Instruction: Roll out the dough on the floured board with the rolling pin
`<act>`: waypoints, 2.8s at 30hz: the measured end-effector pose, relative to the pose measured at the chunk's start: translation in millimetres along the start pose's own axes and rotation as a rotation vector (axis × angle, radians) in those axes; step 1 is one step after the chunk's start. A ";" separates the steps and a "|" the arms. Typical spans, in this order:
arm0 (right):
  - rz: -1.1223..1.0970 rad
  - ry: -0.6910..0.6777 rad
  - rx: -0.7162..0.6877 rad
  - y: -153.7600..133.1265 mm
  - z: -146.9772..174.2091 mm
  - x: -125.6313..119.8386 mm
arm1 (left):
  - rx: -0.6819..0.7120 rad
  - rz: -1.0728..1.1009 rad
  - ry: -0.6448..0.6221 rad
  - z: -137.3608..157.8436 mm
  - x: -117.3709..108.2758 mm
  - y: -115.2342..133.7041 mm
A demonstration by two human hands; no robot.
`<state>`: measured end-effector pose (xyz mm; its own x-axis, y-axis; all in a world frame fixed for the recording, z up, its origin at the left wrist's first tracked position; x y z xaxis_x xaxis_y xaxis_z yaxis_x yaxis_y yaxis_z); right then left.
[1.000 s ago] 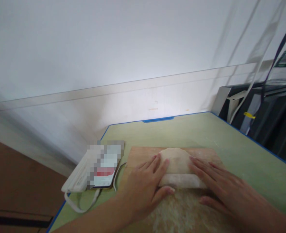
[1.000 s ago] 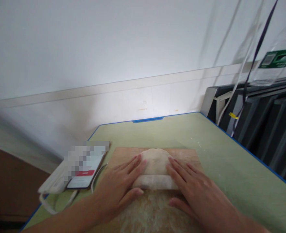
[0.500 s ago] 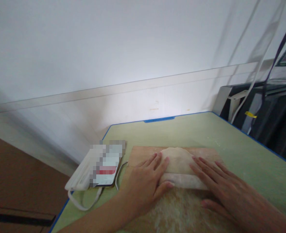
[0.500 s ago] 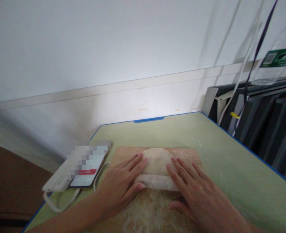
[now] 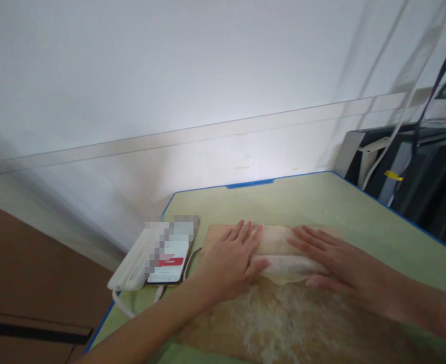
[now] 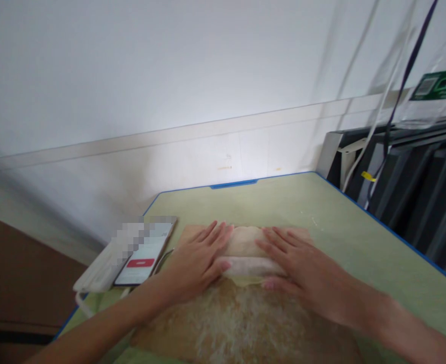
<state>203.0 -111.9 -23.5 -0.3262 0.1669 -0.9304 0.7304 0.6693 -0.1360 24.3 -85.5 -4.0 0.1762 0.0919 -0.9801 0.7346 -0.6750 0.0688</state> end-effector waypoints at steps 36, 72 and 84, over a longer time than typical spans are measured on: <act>-0.014 0.055 0.006 -9.9 23.7 -1.9 | 0.016 -0.004 0.030 5.6 -1.6 4.5; -0.014 0.040 0.159 8.3 13.4 6.3 | -0.011 0.027 0.073 9.9 -3.6 8.3; -0.195 -0.082 0.369 48.2 -25.4 10.8 | -0.147 0.011 0.070 -33.6 3.3 -18.9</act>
<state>219.5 -59.4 -31.5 -0.4416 -0.0058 -0.8972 0.8306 0.3756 -0.4112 33.0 -47.8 -2.3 0.2267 0.1395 -0.9639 0.8193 -0.5624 0.1113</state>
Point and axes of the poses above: each hand's wrist, its own z-axis away from the middle knuckle, its own x-axis out of the palm, y = z × x, the point moved 6 cm from there along -z, towards the middle knuckle, and after that the axes turned 8 degrees about y, right-handed, at the moved point
